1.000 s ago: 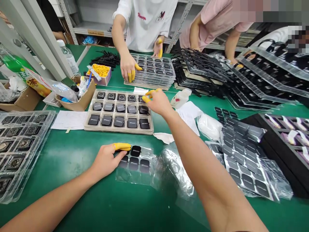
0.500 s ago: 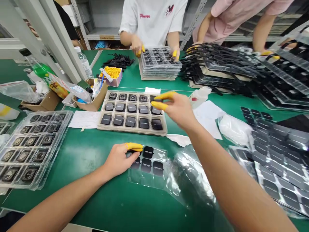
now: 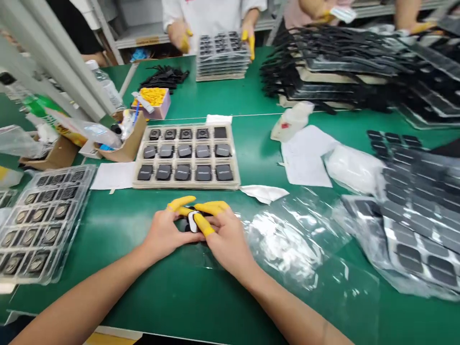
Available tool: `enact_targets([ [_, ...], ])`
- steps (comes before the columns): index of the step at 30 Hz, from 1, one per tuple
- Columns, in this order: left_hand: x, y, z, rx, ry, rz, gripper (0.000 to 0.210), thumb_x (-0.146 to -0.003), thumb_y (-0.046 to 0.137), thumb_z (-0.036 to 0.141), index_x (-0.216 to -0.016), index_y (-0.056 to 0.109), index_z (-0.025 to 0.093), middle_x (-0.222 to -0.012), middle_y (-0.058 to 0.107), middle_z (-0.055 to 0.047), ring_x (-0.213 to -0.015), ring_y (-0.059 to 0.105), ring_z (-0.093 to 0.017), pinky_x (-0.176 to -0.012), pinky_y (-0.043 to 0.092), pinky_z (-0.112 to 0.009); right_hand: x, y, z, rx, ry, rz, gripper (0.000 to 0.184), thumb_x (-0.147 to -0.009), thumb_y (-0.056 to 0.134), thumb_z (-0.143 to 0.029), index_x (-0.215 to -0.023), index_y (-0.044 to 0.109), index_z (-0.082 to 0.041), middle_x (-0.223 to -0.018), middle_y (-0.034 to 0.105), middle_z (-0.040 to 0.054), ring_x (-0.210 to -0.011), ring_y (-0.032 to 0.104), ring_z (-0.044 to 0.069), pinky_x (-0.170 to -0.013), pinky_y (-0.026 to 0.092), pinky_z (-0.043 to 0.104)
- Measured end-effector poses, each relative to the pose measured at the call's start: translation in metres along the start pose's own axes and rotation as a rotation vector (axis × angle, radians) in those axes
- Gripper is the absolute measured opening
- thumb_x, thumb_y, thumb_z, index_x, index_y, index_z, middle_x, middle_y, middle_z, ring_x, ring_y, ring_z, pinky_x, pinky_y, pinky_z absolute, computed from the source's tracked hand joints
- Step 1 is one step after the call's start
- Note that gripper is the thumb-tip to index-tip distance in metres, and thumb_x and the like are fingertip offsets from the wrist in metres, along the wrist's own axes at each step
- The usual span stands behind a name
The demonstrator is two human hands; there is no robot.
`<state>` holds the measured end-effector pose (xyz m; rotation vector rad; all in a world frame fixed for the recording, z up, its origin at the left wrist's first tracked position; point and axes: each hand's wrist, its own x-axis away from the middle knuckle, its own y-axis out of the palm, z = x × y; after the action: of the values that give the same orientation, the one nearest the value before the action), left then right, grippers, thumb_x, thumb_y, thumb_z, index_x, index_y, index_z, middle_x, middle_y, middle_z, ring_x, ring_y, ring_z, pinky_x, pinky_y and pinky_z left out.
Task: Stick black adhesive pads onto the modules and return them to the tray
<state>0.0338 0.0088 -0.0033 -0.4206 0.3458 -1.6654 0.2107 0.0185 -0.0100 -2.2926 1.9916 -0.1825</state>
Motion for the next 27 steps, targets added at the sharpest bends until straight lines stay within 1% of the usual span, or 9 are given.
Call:
enact_targets([
  [3,-0.001,0.000,0.000,-0.054,-0.023,-0.008,0.071,-0.066,0.095,0.039,-0.131,0.069,0.027,-0.113,0.083,-0.005,-0.103,0.081,-0.031,-0.096,0.066,-0.049,0.002,-0.002,-0.005,0.041,0.025,-0.010,0.016,-0.092,0.072,-0.038,-0.098,0.081,-0.026,-0.112,0.072,0.0100,-0.108,0.073,0.027,-0.095,0.066,0.045],
  [7,-0.001,0.000,0.003,-0.134,-0.015,0.029,0.055,-0.071,0.086,0.032,-0.124,0.074,0.024,-0.111,0.084,-0.006,-0.103,0.080,-0.032,-0.097,0.065,-0.050,0.004,-0.002,-0.001,0.000,0.082,-0.044,0.017,-0.091,0.071,-0.032,-0.105,0.077,-0.025,-0.113,0.066,0.0078,-0.092,0.076,0.020,-0.088,0.069,0.040],
  [12,-0.001,0.000,0.005,-0.056,-0.008,0.027,0.047,-0.073,0.086,0.031,-0.118,0.079,0.020,-0.117,0.083,-0.006,-0.110,0.078,-0.028,-0.104,0.062,-0.042,0.005,0.001,-0.005,0.136,-0.088,0.011,0.014,-0.096,0.064,-0.029,-0.100,0.076,-0.023,-0.112,0.065,0.0098,-0.092,0.074,0.021,-0.088,0.066,0.043],
  [15,-0.002,-0.001,0.005,-0.050,-0.005,0.011,0.049,-0.073,0.089,0.034,-0.119,0.080,0.021,-0.118,0.083,-0.005,-0.109,0.078,-0.028,-0.106,0.061,-0.041,0.007,-0.025,-0.021,0.232,-0.234,-0.024,0.011,-0.096,0.066,-0.030,-0.093,0.075,-0.025,-0.105,0.070,0.0092,-0.099,0.069,0.025,-0.093,0.060,0.048],
  [18,-0.003,-0.002,0.004,-0.087,-0.017,0.025,0.048,-0.073,0.090,0.036,-0.119,0.081,0.023,-0.109,0.084,-0.002,-0.100,0.079,-0.028,-0.102,0.062,-0.044,0.012,-0.079,-0.031,0.096,-0.176,-0.154,0.021,-0.094,0.071,-0.047,-0.087,0.071,-0.027,-0.084,0.070,0.0040,-0.077,0.065,0.021,-0.072,0.058,0.040],
  [20,-0.004,-0.002,0.004,-0.096,-0.050,0.035,0.051,-0.071,0.091,0.040,-0.119,0.082,0.024,-0.102,0.085,-0.002,-0.094,0.079,-0.028,-0.097,0.064,-0.045,0.016,-0.117,-0.028,0.180,-0.059,-0.035,0.033,-0.090,0.072,-0.059,-0.086,0.071,-0.026,-0.080,0.070,0.0042,-0.064,0.059,0.020,-0.058,0.050,0.036],
  [22,-0.004,-0.002,0.004,-0.072,-0.073,0.040,0.054,-0.068,0.093,0.042,-0.118,0.083,0.024,-0.100,0.085,-0.002,-0.094,0.079,-0.029,-0.097,0.064,-0.046,0.015,-0.145,-0.020,0.543,0.049,0.141,0.034,-0.084,0.076,-0.058,-0.087,0.075,-0.025,-0.083,0.072,0.0065,-0.066,0.057,0.021,-0.060,0.045,0.037],
  [24,-0.005,-0.001,0.003,-0.048,-0.076,0.047,0.055,-0.068,0.094,0.043,-0.118,0.083,0.024,-0.100,0.085,-0.001,-0.094,0.079,-0.028,-0.099,0.064,-0.046,0.005,-0.157,-0.009,0.842,0.106,0.306,0.032,-0.085,0.074,-0.053,-0.096,0.078,-0.024,-0.087,0.072,0.0080,-0.070,0.057,0.024,-0.065,0.045,0.040],
  [27,-0.005,0.001,-0.001,-0.034,-0.039,0.056,0.053,-0.070,0.092,0.038,-0.120,0.082,0.023,-0.101,0.085,-0.001,-0.093,0.079,-0.027,-0.099,0.065,-0.043,-0.026,-0.157,0.006,0.975,0.051,0.400,0.036,-0.091,0.065,-0.047,-0.114,0.077,-0.022,-0.098,0.071,0.0119,-0.084,0.063,0.029,-0.075,0.049,0.045],
])
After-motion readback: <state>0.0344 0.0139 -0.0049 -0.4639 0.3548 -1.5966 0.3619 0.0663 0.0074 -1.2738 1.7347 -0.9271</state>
